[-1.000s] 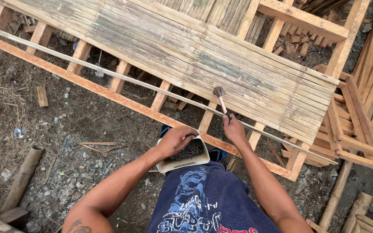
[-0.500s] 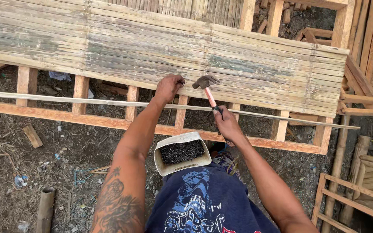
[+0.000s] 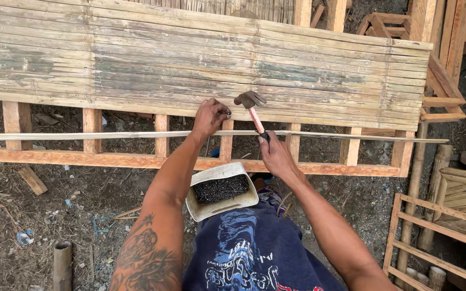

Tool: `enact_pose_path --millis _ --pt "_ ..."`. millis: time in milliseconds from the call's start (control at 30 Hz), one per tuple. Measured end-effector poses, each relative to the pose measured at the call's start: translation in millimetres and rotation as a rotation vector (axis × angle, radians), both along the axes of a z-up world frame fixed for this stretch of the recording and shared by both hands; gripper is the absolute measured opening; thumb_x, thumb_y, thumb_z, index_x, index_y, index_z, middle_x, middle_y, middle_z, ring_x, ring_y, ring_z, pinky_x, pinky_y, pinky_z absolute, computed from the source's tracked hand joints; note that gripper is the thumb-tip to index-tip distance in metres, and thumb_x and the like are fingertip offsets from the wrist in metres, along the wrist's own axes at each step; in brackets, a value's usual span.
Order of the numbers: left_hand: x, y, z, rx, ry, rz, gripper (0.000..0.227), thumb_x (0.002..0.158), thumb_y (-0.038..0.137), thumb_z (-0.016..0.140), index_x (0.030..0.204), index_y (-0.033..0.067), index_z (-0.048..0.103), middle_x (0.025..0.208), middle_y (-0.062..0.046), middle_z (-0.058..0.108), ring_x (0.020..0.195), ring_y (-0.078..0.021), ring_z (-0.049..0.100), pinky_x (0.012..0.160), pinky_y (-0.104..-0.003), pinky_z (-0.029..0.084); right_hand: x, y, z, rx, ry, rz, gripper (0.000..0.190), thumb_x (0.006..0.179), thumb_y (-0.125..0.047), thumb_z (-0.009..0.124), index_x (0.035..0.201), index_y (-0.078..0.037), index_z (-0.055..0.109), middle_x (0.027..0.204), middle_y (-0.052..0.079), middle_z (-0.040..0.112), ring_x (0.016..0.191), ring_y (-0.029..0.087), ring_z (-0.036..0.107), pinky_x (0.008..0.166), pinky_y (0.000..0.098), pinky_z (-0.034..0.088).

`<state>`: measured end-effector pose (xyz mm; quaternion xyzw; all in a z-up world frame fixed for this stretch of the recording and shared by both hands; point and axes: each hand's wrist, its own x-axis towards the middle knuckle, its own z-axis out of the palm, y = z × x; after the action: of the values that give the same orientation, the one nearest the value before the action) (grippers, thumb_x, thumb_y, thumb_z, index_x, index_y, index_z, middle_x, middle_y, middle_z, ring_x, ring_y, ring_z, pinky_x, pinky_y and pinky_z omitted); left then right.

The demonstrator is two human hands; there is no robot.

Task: The person hammers nails into a wooden pallet frame using a hammer. They repeatedly pick up nails from a container and drive them into the slats to secure them to the frame.

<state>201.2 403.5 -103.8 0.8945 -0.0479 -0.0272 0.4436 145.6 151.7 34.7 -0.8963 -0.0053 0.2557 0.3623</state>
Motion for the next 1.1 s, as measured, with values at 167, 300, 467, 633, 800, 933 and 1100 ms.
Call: enact_pose_path --millis 167,300,467,633,800,933,1100 --pt "-0.5 -1.9 4.4 0.005 0.056 0.041 0.018 0.083 0.02 0.084 0.098 0.0135 0.08 0.09 -0.006 0.064 0.092 -0.0293 0.056 0.085 -0.043 0.049 -15.9 13.5 0.2 0.075 -0.266 0.039 0.023 0.104 -0.023 0.051 0.115 -0.003 0.053 0.071 0.024 0.064 0.065 0.047 0.065 0.055 0.0539 0.046" --pt "-3.0 -3.5 4.0 0.035 0.041 0.031 0.022 0.081 0.019 0.082 0.103 0.0139 0.08 0.091 -0.006 0.063 0.091 -0.0282 0.056 0.085 -0.042 0.049 -16.9 15.7 -10.6 -0.093 -0.129 0.108 0.023 0.107 -0.024 0.055 0.111 -0.002 0.053 0.069 0.025 0.065 0.064 0.047 0.065 0.057 0.0537 0.047" --pt "-0.3 -0.5 3.0 0.057 0.026 0.018 0.019 0.081 0.019 0.083 0.099 0.0135 0.08 0.091 -0.006 0.063 0.092 -0.0286 0.056 0.086 -0.043 0.049 -20.6 19.3 -17.2 0.077 -0.271 0.051 0.023 0.105 -0.021 0.051 0.111 0.001 0.05 0.065 0.025 0.064 0.057 0.043 0.067 0.05 0.0527 0.048" --pt "-3.9 -1.4 -0.4 0.046 0.086 0.02 0.021 0.084 0.02 0.081 0.104 0.016 0.08 0.092 -0.007 0.062 0.092 -0.03 0.055 0.087 -0.043 0.049 -16.0 19.7 -10.9 -0.149 -0.005 0.114 0.024 0.108 -0.025 0.049 0.107 -0.001 0.053 0.063 0.019 0.064 0.053 0.038 0.066 0.05 0.0504 0.048" --pt "-3.0 3.2 -2.4 -0.038 -0.072 0.018 0.028 0.089 -0.003 0.064 0.11 0.0129 0.074 0.111 -0.011 0.063 0.109 -0.0346 0.058 0.096 -0.047 0.047 -25.5 -5.7 -13.4 0.135 -0.322 -0.001 0.027 0.109 -0.026 0.044 0.108 -0.001 0.053 0.062 0.014 0.061 0.052 0.028 0.065 0.048 0.0437 0.05" --pt "-4.7 5.6 -2.2 -0.081 0.021 0.066 0.04 0.085 -0.009 0.054 0.121 0.0078 0.061 0.121 -0.015 0.057 0.117 -0.0374 0.057 0.1 -0.048 0.047 -36.6 5.9 -42.6 0.545 -0.678 -0.095 0.036 0.113 -0.041 0.042 0.103 -0.007 0.046 0.072 0.017 0.054 0.058 0.026 0.056 0.05 0.0376 0.049" --pt "-2.6 1.5 8.0 -0.066 -0.024 0.072 0.048 0.081 -0.011 0.053 0.123 0.0086 0.062 0.119 -0.014 0.058 0.118 -0.0375 0.057 0.104 -0.049 0.047 -14.2 7.0 -51.9 -0.022 -0.182 0.006 0.031 0.11 -0.034 0.044 0.109 -0.003 0.05 0.063 0.01 0.058 0.05 0.019 0.056 0.05 0.04 0.043"
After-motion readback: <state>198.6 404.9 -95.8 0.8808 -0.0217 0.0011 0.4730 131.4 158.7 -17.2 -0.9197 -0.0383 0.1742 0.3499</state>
